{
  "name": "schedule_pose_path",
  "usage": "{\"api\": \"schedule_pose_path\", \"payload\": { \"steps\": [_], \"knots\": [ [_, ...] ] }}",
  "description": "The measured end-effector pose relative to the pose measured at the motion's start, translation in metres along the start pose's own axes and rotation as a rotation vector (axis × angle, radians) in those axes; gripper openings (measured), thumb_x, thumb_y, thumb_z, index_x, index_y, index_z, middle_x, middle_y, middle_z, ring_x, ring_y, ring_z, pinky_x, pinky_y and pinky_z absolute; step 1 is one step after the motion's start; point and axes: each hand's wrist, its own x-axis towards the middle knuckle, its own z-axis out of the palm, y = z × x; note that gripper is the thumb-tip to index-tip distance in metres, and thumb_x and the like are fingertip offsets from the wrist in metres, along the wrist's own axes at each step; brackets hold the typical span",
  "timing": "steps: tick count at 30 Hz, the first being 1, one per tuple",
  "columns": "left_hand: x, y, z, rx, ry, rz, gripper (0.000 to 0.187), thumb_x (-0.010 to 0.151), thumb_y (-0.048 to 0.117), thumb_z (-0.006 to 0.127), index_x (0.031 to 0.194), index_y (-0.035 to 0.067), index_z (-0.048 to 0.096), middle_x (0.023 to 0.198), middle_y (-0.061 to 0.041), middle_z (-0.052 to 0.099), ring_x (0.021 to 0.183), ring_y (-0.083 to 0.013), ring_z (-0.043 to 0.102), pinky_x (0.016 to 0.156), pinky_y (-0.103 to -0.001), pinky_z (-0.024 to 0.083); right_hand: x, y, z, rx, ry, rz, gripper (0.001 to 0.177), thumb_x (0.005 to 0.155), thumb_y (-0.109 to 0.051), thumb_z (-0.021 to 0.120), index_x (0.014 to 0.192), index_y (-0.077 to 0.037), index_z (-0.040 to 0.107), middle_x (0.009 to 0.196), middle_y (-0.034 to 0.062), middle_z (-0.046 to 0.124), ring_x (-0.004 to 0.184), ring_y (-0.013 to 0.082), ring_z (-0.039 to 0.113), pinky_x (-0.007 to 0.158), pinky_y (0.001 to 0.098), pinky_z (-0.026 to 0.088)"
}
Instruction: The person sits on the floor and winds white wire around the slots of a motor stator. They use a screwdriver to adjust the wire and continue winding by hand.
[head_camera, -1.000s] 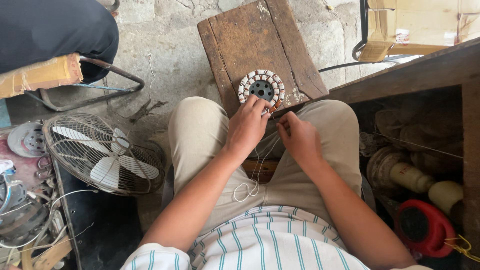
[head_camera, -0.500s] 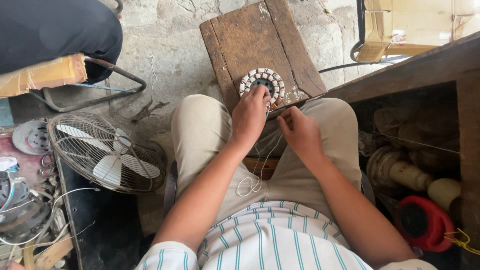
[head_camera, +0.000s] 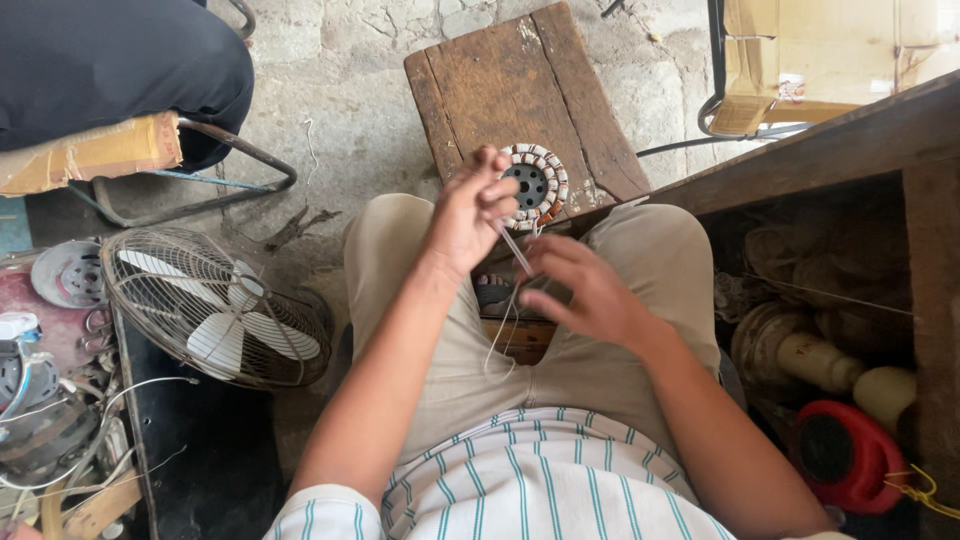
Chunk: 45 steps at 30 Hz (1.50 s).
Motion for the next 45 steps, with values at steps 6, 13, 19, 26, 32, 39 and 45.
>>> {"api": "schedule_pose_path", "payload": {
  "steps": [6, 13, 19, 26, 32, 39, 45],
  "knots": [
    [0.001, -0.012, -0.018, 1.335, 0.418, 0.127, 0.027, 0.103, 0.035, 0.064, 0.109, 0.009, 0.059, 0.095, -0.003, 0.062, 0.077, -0.0116, 0.059, 0.066, -0.031, 0.05, -0.006, -0.035, -0.012, 0.674, -0.791, -0.06, 0.052, 0.101, -0.032, 0.068, 0.142, -0.002, 0.055, 0.142, 0.0161, 0.059, 0.136, 0.0305, 0.055, 0.116, 0.0455, 0.043],
    [-0.026, -0.046, 0.012, 1.693, 0.232, -0.463, 0.023, 0.092, 0.035, 0.072, 0.095, 0.012, 0.074, 0.082, -0.001, 0.079, 0.076, -0.013, 0.074, 0.074, -0.032, 0.057, -0.004, -0.036, -0.03, 0.888, -0.904, -0.347, 0.048, 0.108, -0.033, 0.07, 0.144, -0.003, 0.062, 0.14, 0.0155, 0.065, 0.132, 0.0283, 0.061, 0.117, 0.0409, 0.046],
    [-0.033, -0.046, 0.028, 1.31, -0.553, -0.347, 0.024, 0.097, 0.025, 0.068, 0.11, 0.006, 0.071, 0.099, -0.005, 0.078, 0.088, -0.0147, 0.073, 0.079, -0.029, 0.057, -0.03, 0.005, -0.039, 0.813, -0.504, -0.171, 0.044, 0.105, -0.043, 0.064, 0.118, -0.002, 0.073, 0.117, 0.0137, 0.074, 0.105, 0.0261, 0.073, 0.093, 0.0401, 0.059],
    [-0.057, -0.06, 0.071, 1.053, -0.906, -0.808, 0.027, 0.1, 0.03, 0.065, 0.11, 0.006, 0.071, 0.094, -0.002, 0.078, 0.086, -0.0102, 0.076, 0.081, -0.029, 0.058, -0.023, 0.073, -0.018, -0.037, 0.514, 0.612, 0.032, 0.103, -0.033, 0.057, 0.109, -0.003, 0.068, 0.094, 0.0064, 0.075, 0.076, 0.0118, 0.068, 0.065, 0.0263, 0.053],
    [-0.08, -0.092, 0.074, 0.961, -1.147, -0.844, 0.032, 0.103, 0.037, 0.063, 0.115, 0.008, 0.072, 0.094, -0.004, 0.077, 0.095, -0.0156, 0.073, 0.087, -0.031, 0.056, -0.012, 0.069, 0.021, 0.445, 0.051, 0.651, 0.028, 0.102, -0.029, 0.058, 0.101, -0.004, 0.07, 0.075, 0.0014, 0.069, 0.068, 0.0065, 0.058, 0.061, 0.0247, 0.048],
    [-0.051, -0.073, 0.017, 1.934, -0.73, -0.871, 0.027, 0.091, 0.033, 0.067, 0.111, 0.019, 0.077, 0.108, -0.009, 0.077, 0.102, -0.0301, 0.071, 0.087, -0.043, 0.055, -0.024, 0.038, -0.02, 0.396, 0.261, 0.418, 0.028, 0.108, -0.023, 0.055, 0.089, -0.004, 0.065, 0.071, -0.0004, 0.049, 0.066, 0.0096, 0.044, 0.06, 0.0267, 0.036],
    [-0.037, -0.057, 0.007, 2.208, 0.038, -0.56, 0.025, 0.097, 0.032, 0.067, 0.1, 0.008, 0.076, 0.097, -0.018, 0.075, 0.095, -0.0357, 0.073, 0.08, -0.048, 0.057, -0.022, -0.009, -0.032, 0.218, 0.561, -0.172, 0.034, 0.107, -0.022, 0.057, 0.078, -0.003, 0.056, 0.096, 0.0149, 0.048, 0.088, 0.0208, 0.049, 0.078, 0.0312, 0.047]
  ]
}}
